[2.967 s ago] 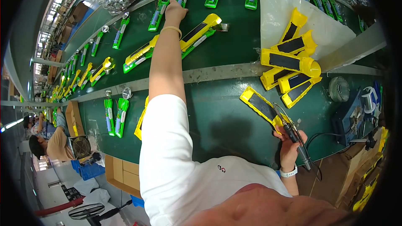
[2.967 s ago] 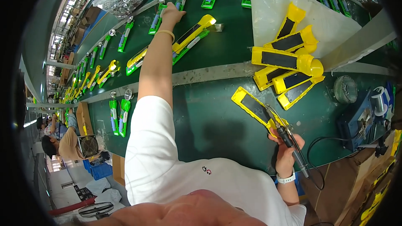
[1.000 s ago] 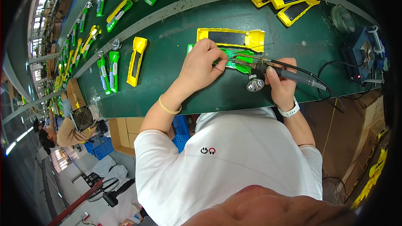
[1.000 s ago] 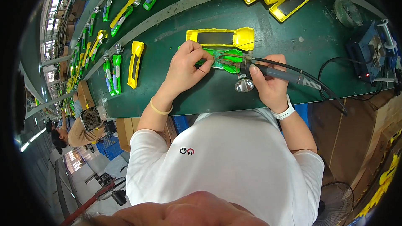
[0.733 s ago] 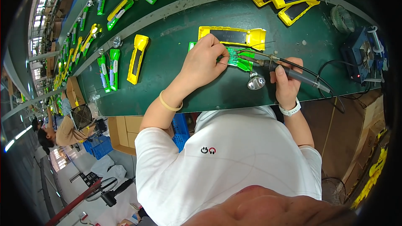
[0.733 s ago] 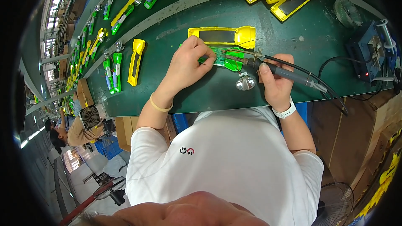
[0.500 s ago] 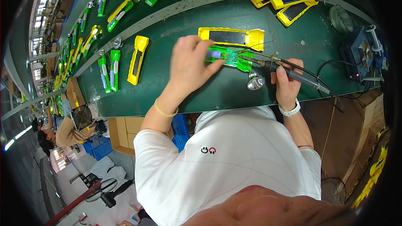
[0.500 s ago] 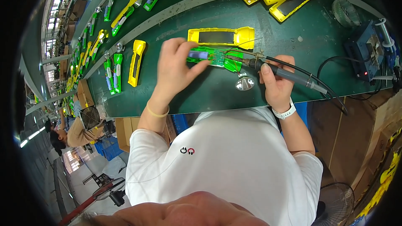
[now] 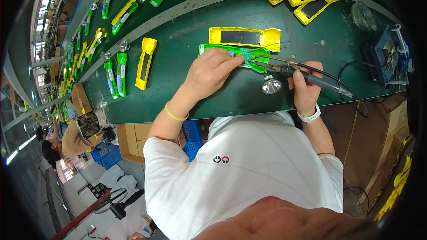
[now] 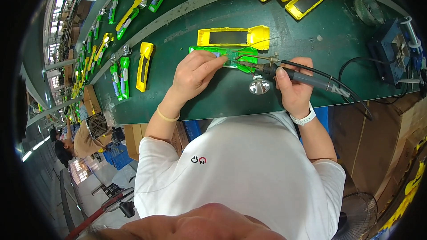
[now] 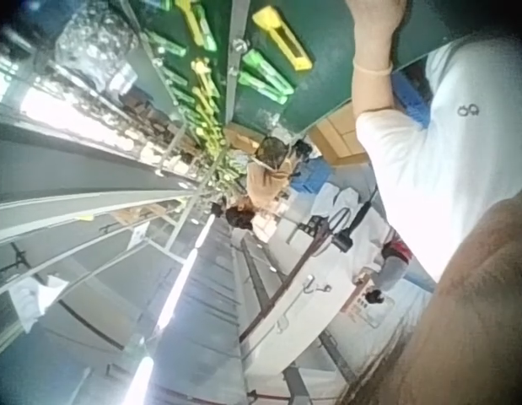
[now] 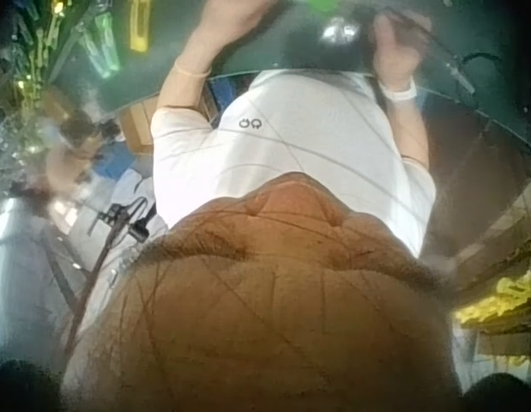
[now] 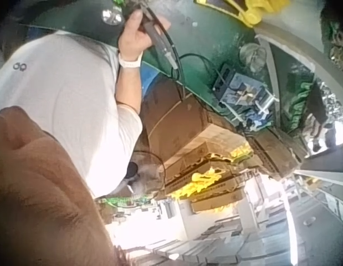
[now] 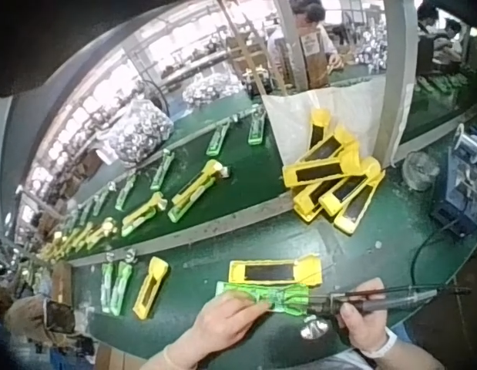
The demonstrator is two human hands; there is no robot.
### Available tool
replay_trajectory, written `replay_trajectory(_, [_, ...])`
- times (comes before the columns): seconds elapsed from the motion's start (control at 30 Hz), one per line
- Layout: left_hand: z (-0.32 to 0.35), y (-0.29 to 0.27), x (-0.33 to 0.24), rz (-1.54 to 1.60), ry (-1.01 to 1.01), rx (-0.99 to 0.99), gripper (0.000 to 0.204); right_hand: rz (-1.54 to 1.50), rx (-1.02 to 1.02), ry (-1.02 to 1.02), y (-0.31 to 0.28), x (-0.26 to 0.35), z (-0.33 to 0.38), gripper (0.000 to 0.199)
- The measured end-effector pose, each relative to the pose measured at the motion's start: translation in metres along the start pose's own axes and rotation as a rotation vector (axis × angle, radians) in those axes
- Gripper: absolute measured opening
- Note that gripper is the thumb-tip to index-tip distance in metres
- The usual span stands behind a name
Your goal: Soldering internal components and wires inside plastic flashlight housings on a production line.
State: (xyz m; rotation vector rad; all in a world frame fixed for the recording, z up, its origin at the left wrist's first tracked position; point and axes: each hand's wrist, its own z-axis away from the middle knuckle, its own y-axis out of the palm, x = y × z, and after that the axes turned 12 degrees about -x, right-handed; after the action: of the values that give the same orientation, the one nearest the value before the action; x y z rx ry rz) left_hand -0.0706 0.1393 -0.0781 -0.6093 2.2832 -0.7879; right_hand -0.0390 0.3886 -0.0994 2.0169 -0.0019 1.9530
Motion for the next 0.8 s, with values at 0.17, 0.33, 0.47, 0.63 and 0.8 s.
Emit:
replay_trajectory(0.17, [-0.008,-0.005,-0.004,-0.059,0.018,0.104,0.033,0.028,-0.016,0.02,-0.001,-0.003,0.0,0.025])
replay_trajectory(0.33, [-0.008,-0.004,-0.006,-0.102,0.014,0.165,0.032,0.036,0.014,0.019,-0.002,-0.006,-0.001,0.024])
replay_trajectory(0.47, [-0.01,-0.003,-0.007,-0.114,0.021,0.176,0.031,0.055,0.067,0.021,-0.006,-0.013,-0.001,0.024])
replay_trajectory(0.63, [-0.013,-0.005,-0.006,-0.132,0.061,0.241,0.029,0.086,0.043,0.061,-0.001,-0.01,-0.003,0.026])
replay_trajectory(0.8, [-0.013,-0.005,-0.007,-0.16,0.081,0.258,0.028,-0.12,-0.017,0.096,-0.003,-0.002,-0.006,0.021])
